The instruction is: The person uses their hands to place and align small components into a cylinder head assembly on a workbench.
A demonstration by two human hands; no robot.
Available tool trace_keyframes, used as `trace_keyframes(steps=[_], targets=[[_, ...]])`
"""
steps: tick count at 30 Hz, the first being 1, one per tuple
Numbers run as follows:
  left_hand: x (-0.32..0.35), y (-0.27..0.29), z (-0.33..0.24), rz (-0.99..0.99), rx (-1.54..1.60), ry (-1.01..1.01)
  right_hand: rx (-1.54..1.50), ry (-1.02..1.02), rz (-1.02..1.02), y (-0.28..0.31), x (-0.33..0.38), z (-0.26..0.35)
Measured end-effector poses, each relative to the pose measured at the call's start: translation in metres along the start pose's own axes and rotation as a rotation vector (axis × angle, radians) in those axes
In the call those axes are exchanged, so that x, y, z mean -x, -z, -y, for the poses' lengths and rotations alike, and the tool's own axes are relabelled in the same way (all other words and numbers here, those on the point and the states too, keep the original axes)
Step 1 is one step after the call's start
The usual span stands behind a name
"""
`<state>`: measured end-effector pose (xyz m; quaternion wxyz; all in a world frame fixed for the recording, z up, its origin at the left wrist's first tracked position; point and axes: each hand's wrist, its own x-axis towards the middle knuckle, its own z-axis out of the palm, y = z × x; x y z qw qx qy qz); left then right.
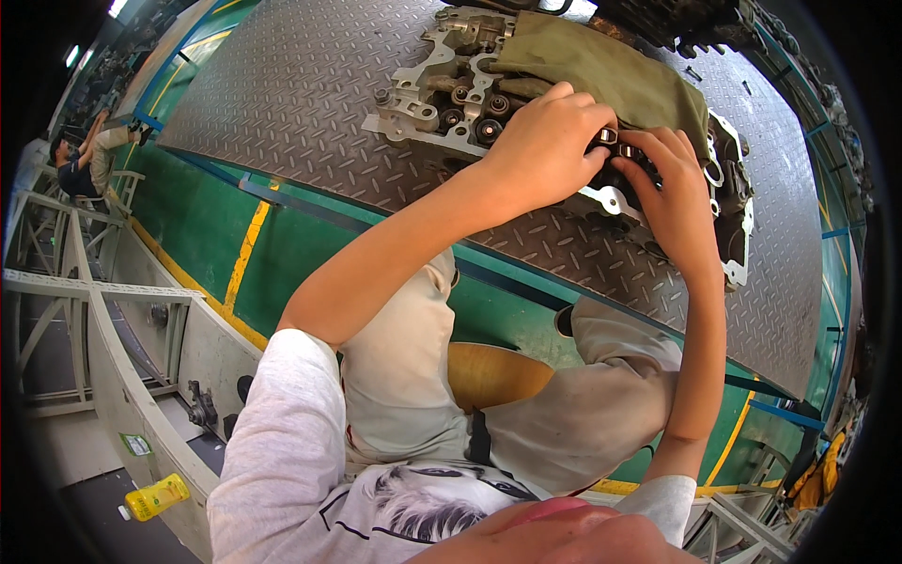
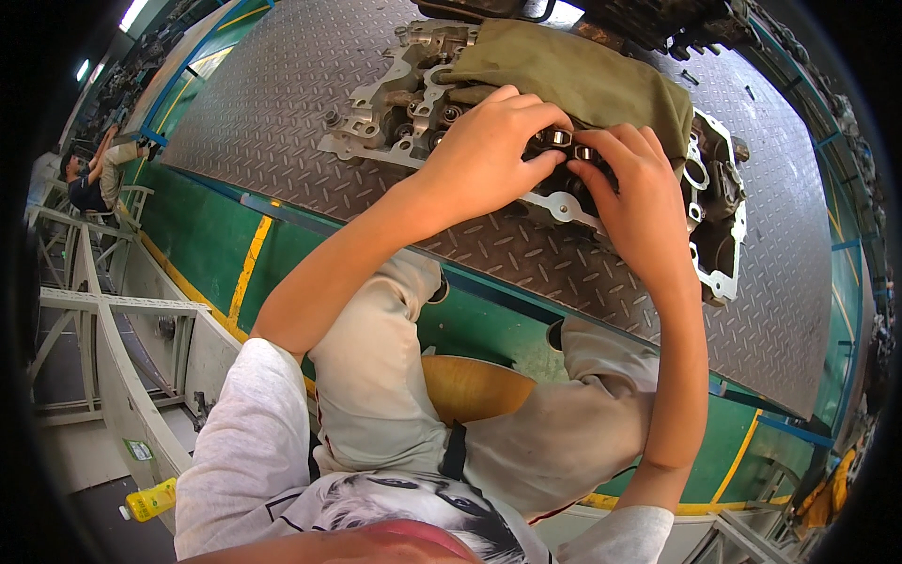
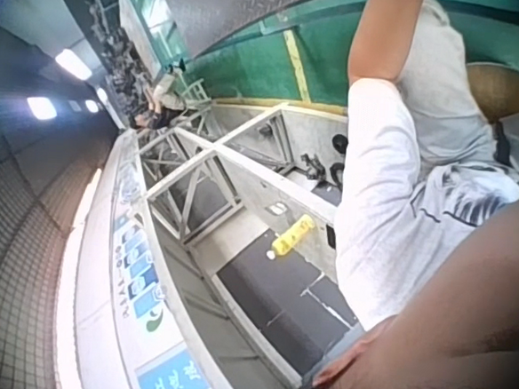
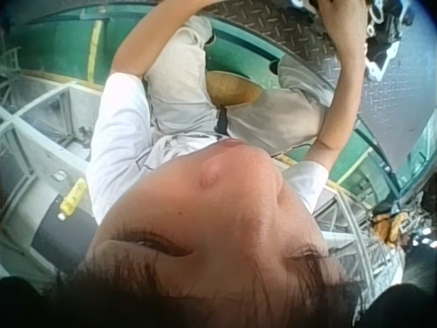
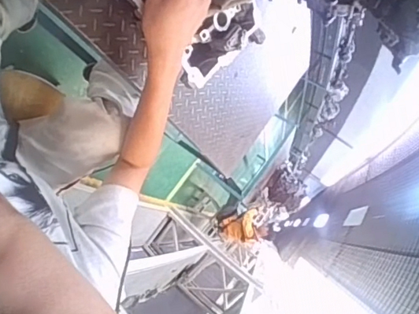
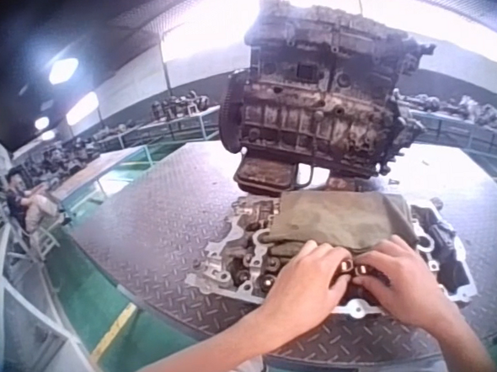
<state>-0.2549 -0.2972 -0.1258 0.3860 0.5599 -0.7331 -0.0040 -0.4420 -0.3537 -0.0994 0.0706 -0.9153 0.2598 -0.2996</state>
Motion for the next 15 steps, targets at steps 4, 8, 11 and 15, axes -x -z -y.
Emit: trace_keyframes(steps=[4, 8, 11, 15], targets=[[0.0002, 0.0002, -0.0019, -0.005, 0.015, 0.011, 0.000, -0.010, 0.016, -0.0006, 0.0001, -0.0007], [0.0009, -0.0015, -0.0021, -0.010, 0.032, 0.022, -0.015, -0.027, -0.004, -0.0022, 0.0006, -0.0009], [0.0006, -0.0022, -0.0004, 0.002, 0.036, 0.020, -0.006, -0.034, 0.006, -0.0017, 0.0006, -0.0017], [-0.0003, 0.0002, -0.0009, 0.031, 0.027, 0.017, -0.013, -0.032, -0.005, -0.0021, 0.0004, -0.0035]])
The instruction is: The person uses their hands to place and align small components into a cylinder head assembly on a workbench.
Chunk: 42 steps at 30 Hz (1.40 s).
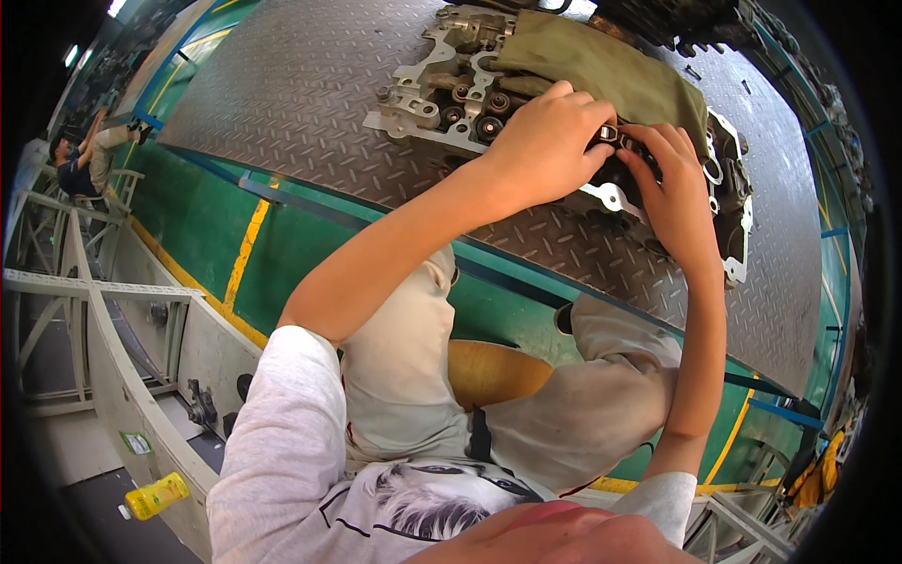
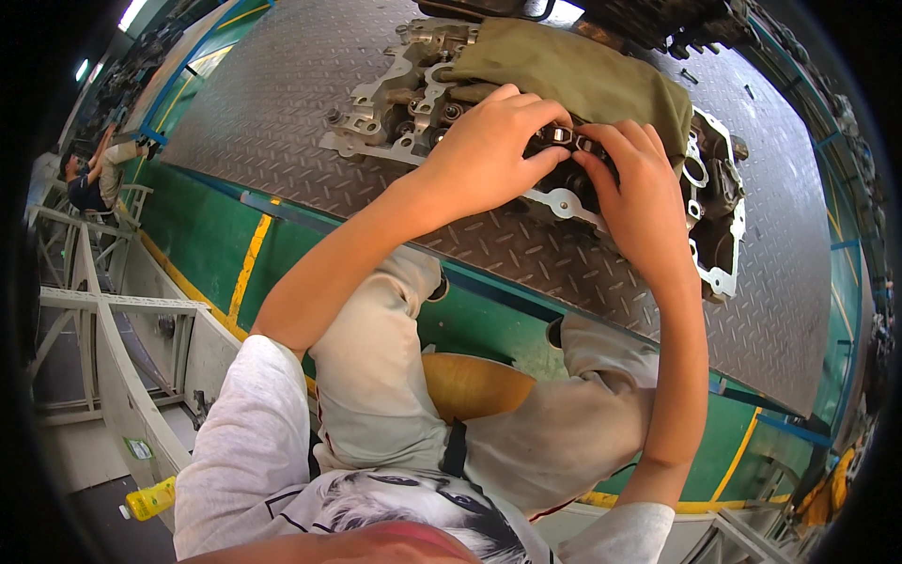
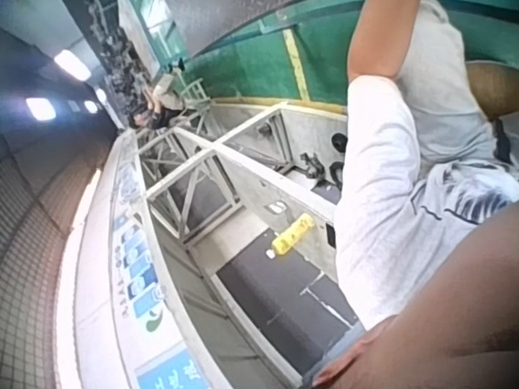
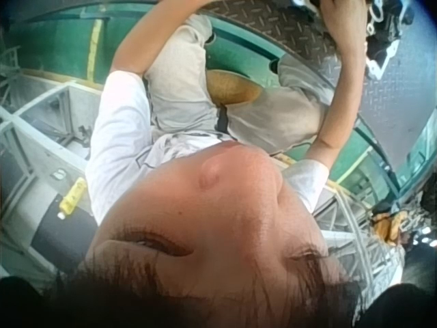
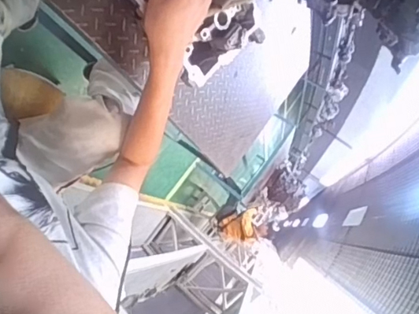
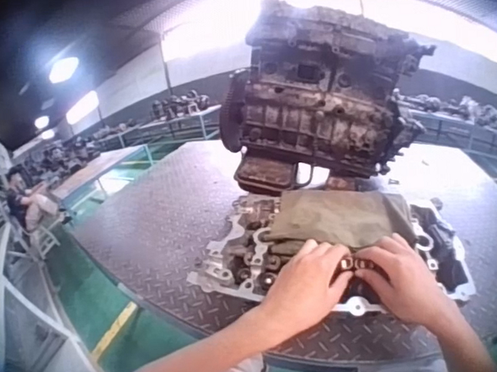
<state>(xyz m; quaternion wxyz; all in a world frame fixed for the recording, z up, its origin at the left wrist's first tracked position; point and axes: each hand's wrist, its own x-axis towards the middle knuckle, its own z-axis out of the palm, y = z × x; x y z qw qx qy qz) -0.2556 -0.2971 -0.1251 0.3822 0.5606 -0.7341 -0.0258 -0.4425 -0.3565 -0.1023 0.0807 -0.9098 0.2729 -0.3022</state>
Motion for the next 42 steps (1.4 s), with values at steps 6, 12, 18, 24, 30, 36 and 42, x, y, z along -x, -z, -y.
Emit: trace_keyframes(steps=[6, 12, 18, 24, 30, 36, 42], targets=[[0.001, 0.003, 0.001, 0.011, 0.015, -0.002, -0.023, 0.013, -0.015, 0.000, 0.000, -0.001], [0.001, -0.005, 0.004, -0.012, 0.029, -0.063, -0.006, -0.010, -0.016, 0.001, 0.002, -0.003], [0.002, -0.005, 0.000, -0.009, -0.031, -0.056, -0.006, -0.007, 0.018, 0.000, 0.002, -0.006], [0.000, -0.003, 0.006, -0.012, -0.051, -0.099, -0.022, 0.006, 0.067, -0.001, -0.002, -0.015], [-0.009, 0.012, 0.003, 0.204, -0.127, -0.146, 0.053, 0.008, 0.077, -0.007, 0.001, -0.017], [-0.010, 0.004, 0.014, 0.200, -0.026, -0.182, 0.101, 0.049, 0.113, -0.006, 0.001, -0.017], [-0.016, 0.014, 0.017, 0.238, -0.033, -0.223, 0.175, 0.103, 0.130, 0.000, -0.003, -0.009]])
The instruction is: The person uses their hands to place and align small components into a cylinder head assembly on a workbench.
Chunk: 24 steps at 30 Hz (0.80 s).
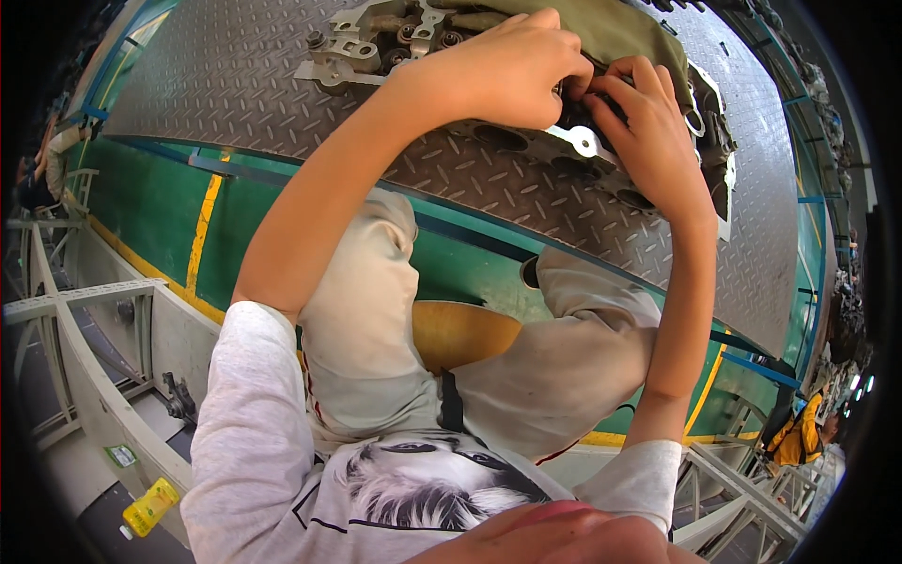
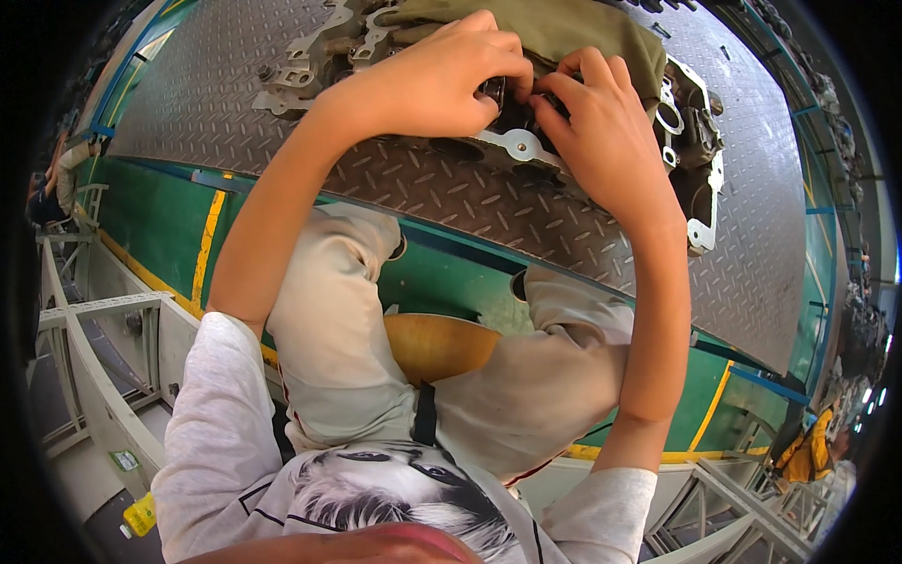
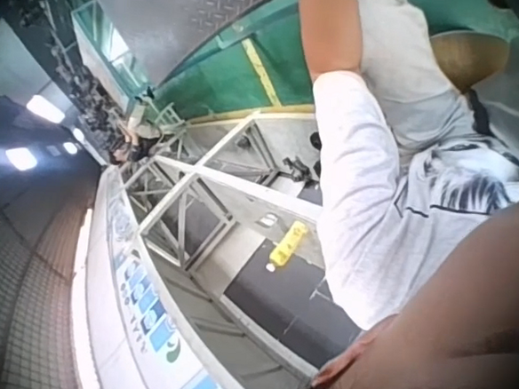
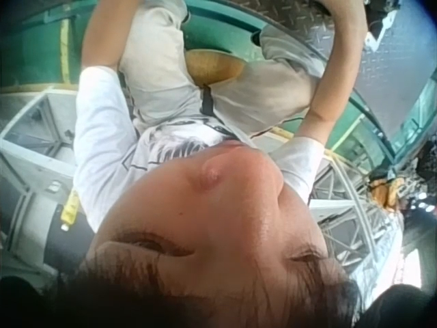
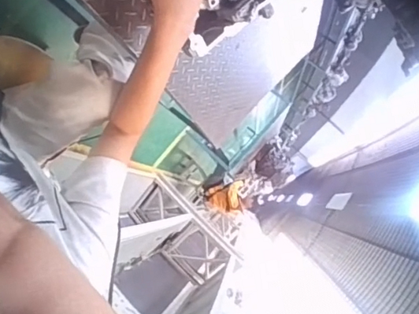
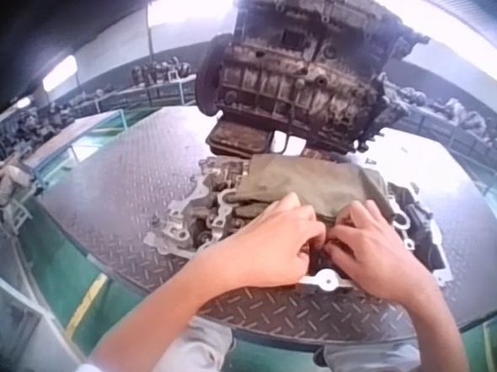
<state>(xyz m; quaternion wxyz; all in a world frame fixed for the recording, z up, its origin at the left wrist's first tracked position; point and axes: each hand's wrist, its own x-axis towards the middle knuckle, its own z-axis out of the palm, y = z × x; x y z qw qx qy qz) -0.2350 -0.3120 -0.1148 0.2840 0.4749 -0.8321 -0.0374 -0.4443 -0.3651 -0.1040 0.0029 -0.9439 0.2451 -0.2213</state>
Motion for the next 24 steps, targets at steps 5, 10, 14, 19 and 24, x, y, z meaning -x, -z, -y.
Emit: trace_keyframes(steps=[5, 10, 14, 19, 24], targets=[[-0.011, 0.022, -0.013, 0.178, 0.104, 0.055, -0.011, -0.019, 0.024, 0.001, -0.003, 0.002], [-0.010, 0.014, -0.016, 0.133, -0.036, 0.028, -0.054, -0.029, 0.037, -0.002, -0.004, -0.010], [-0.011, 0.012, -0.017, 0.117, -0.079, 0.028, -0.108, -0.069, 0.067, -0.004, -0.006, -0.013], [-0.009, 0.005, -0.006, 0.103, -0.010, 0.051, -0.142, -0.070, 0.065, -0.004, -0.005, -0.013], [-0.007, 0.002, -0.005, 0.047, 0.083, 0.071, -0.191, -0.091, 0.069, -0.005, -0.004, -0.017]])
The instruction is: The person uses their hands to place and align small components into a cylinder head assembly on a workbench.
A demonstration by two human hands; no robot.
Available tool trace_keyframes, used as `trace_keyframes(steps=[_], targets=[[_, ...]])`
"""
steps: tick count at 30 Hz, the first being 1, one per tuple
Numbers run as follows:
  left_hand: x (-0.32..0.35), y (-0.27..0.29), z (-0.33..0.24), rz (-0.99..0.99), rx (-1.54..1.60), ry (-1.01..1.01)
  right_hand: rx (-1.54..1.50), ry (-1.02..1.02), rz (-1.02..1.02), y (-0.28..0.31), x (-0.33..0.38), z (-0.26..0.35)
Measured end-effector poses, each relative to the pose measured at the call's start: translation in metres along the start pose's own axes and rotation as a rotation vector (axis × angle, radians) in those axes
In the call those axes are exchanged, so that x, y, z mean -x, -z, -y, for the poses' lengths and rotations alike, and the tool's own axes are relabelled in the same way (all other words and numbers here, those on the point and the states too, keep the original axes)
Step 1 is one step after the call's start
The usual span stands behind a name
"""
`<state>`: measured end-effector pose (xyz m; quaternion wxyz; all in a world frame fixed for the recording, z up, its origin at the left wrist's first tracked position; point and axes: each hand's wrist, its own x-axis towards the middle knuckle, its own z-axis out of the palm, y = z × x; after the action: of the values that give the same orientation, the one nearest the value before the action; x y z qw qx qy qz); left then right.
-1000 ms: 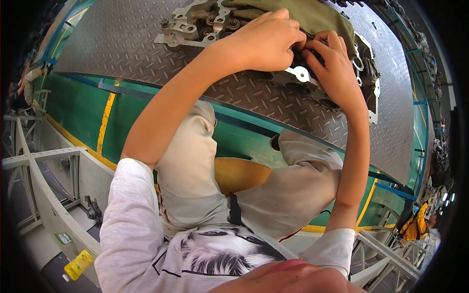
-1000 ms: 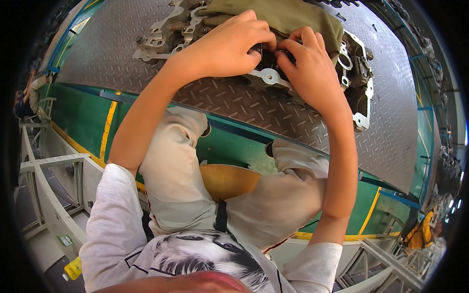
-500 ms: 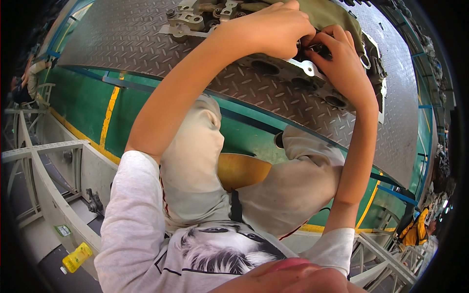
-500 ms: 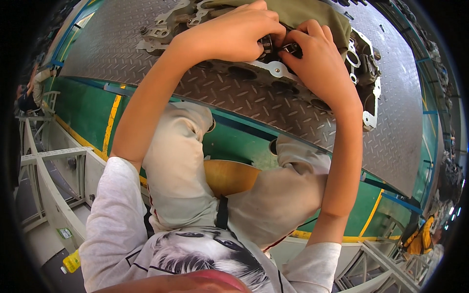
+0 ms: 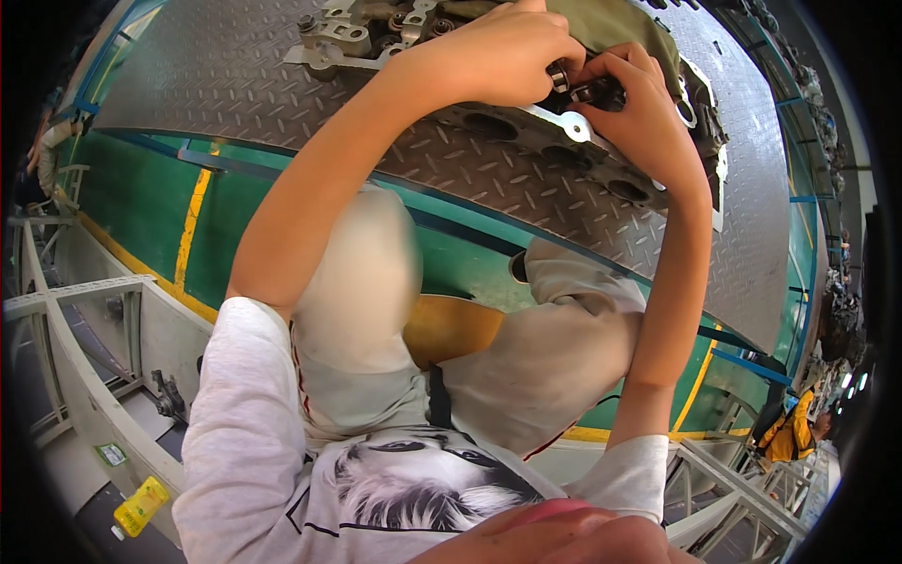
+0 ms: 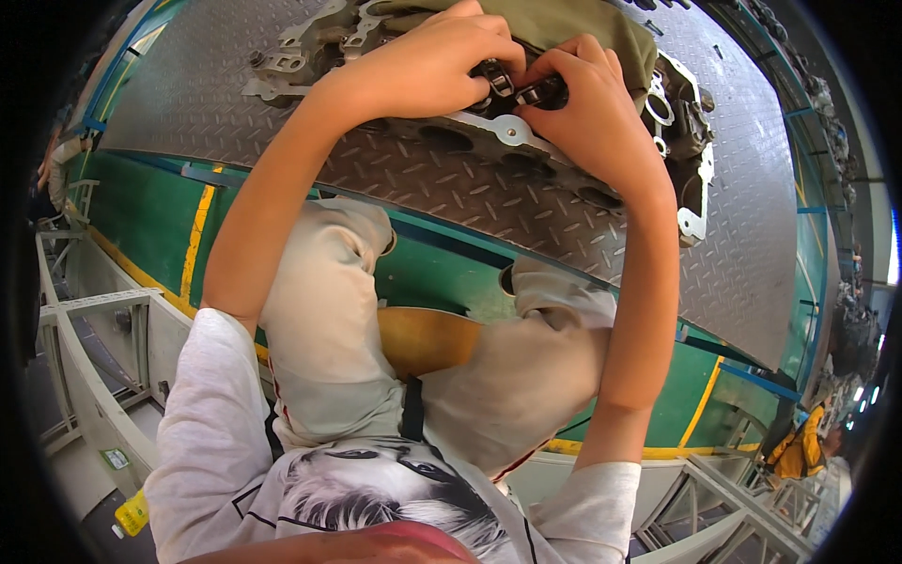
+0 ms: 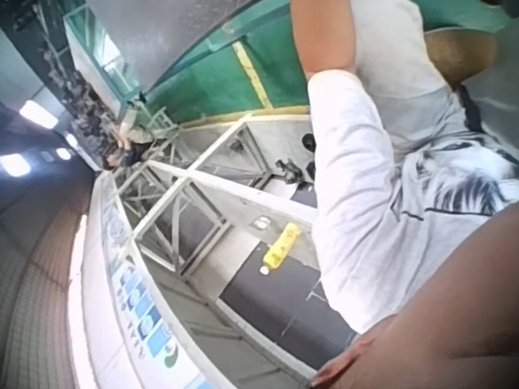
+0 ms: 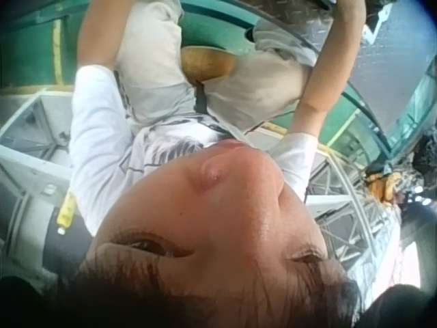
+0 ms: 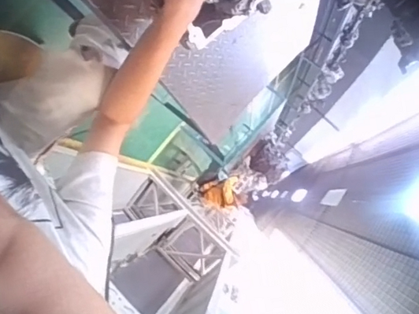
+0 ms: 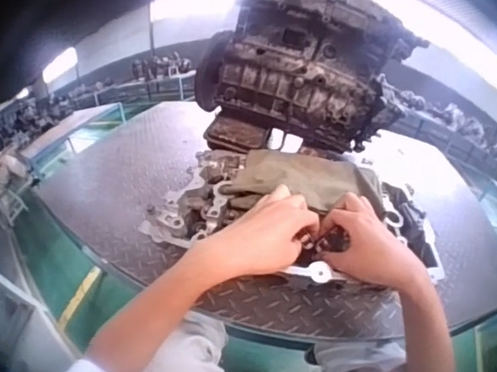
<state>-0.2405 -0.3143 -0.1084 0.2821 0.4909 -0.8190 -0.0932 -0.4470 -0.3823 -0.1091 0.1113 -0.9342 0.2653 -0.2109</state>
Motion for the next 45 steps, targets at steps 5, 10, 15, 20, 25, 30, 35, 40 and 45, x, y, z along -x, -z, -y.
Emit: trace_keyframes(steps=[5, 10, 15, 20, 25, 30, 35, 40, 45], targets=[[0.002, -0.005, 0.007, -0.068, 0.043, 0.001, -0.046, -0.016, -0.015, -0.001, -0.001, 0.003], [0.002, -0.006, 0.005, -0.145, 0.090, -0.011, -0.088, -0.042, -0.031, 0.001, 0.000, 0.003], [0.002, -0.008, 0.006, -0.211, 0.078, -0.024, -0.167, -0.092, -0.080, 0.002, -0.001, 0.009], [0.000, -0.007, 0.007, -0.242, 0.018, -0.014, -0.118, -0.091, -0.129, 0.000, -0.001, 0.015], [0.002, -0.008, 0.006, -0.237, 0.021, -0.011, -0.106, -0.105, -0.129, 0.001, 0.000, 0.018], [0.003, -0.008, 0.008, -0.254, 0.018, -0.059, -0.129, -0.057, -0.140, -0.001, 0.000, 0.018], [0.003, -0.005, 0.006, -0.257, 0.018, -0.055, -0.098, -0.017, -0.184, -0.001, 0.000, 0.017], [0.004, -0.006, 0.006, -0.272, 0.031, -0.048, -0.075, -0.085, -0.162, -0.001, 0.000, 0.019], [0.005, -0.006, 0.006, -0.277, 0.038, -0.049, -0.035, -0.035, -0.165, -0.002, 0.000, 0.014]])
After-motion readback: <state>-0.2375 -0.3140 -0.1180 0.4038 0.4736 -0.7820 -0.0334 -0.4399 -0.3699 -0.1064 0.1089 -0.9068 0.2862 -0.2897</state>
